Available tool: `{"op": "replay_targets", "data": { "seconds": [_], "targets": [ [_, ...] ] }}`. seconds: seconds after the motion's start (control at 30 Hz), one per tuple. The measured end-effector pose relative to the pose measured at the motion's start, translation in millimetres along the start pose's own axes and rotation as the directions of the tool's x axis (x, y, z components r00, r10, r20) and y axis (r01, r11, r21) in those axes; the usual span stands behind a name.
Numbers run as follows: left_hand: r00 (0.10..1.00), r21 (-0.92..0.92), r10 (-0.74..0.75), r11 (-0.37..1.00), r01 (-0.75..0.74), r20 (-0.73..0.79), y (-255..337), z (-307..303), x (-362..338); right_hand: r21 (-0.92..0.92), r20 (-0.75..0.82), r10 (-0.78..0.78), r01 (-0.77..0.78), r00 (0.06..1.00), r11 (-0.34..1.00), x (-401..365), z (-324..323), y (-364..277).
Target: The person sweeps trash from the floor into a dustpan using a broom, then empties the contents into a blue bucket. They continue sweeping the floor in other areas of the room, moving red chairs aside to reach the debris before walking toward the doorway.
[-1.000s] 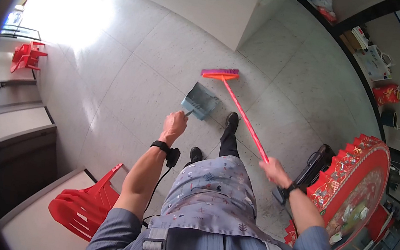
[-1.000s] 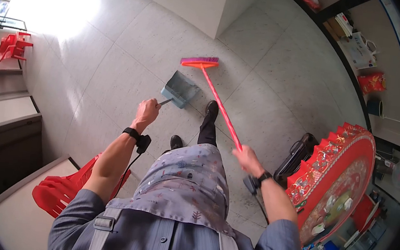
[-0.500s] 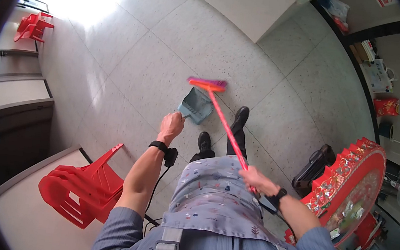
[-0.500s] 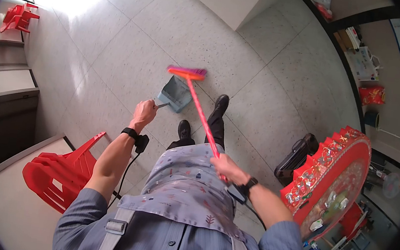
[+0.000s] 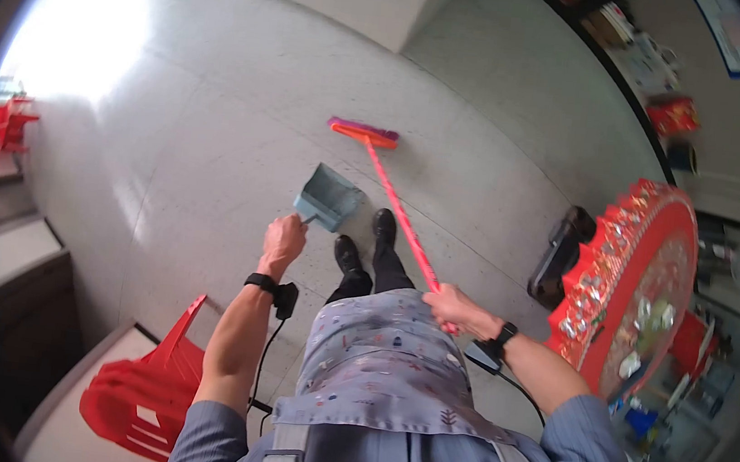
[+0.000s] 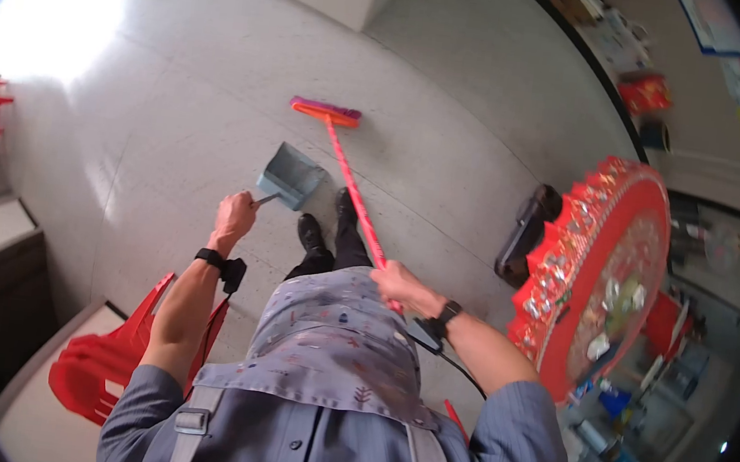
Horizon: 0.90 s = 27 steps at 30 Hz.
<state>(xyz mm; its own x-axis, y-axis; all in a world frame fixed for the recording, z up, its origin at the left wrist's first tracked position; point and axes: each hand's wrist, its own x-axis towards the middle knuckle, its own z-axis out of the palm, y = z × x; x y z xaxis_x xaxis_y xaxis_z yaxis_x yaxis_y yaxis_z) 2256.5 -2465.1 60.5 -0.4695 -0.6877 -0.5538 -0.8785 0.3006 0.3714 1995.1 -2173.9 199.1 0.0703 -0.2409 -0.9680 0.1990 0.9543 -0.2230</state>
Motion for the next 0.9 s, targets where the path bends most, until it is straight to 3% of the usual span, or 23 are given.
{"op": "replay_targets", "data": {
  "seconds": [0.13,0.23,0.43,0.5,0.53,0.6,0.63,0.7,0.83,0.9],
  "targets": [
    [0.999,0.026,0.040,0.999,-0.040,-0.008,16,7,4,-0.007,0.030,0.017,-0.017,0.999,1.000,2,27,31],
    [1.000,0.039,0.028,0.999,-0.028,-0.003,23,4,8,0.300,0.185,0.067,-0.122,0.980,0.946,-37,34,25],
    [1.000,0.038,0.006,0.999,-0.006,-0.008,5,10,-1,0.535,0.351,-0.018,-0.185,0.936,0.824,-43,-15,35],
    [1.000,0.041,-0.005,0.999,0.006,-0.014,-2,6,-14,0.399,0.211,-0.007,-0.079,0.978,0.913,-48,-21,18],
    [1.000,0.032,-0.002,0.999,0.002,-0.017,-4,3,-20,0.381,0.230,-0.008,-0.082,0.973,0.921,-47,-23,9],
    [0.998,-0.014,-0.030,0.999,0.029,-0.049,-15,4,-31,0.172,-0.062,-0.038,0.048,0.997,0.984,-42,-25,-6],
    [0.996,-0.062,-0.042,0.997,0.037,-0.073,-21,6,-35,0.159,-0.052,-0.038,0.046,0.998,0.986,-31,-26,-12],
    [0.995,-0.061,-0.060,0.997,0.056,-0.082,-32,9,-41,-0.067,-0.129,-0.083,0.075,0.988,0.995,2,-24,-20],
    [0.993,-0.037,-0.065,0.997,0.062,-0.094,-51,20,-54,-0.130,0.015,0.034,-0.032,0.999,0.991,49,13,2],
    [0.994,-0.063,-0.070,0.996,0.065,-0.089,-53,22,-58,-0.080,0.027,0.068,-0.066,0.997,0.995,11,49,-9]
  ]
}}
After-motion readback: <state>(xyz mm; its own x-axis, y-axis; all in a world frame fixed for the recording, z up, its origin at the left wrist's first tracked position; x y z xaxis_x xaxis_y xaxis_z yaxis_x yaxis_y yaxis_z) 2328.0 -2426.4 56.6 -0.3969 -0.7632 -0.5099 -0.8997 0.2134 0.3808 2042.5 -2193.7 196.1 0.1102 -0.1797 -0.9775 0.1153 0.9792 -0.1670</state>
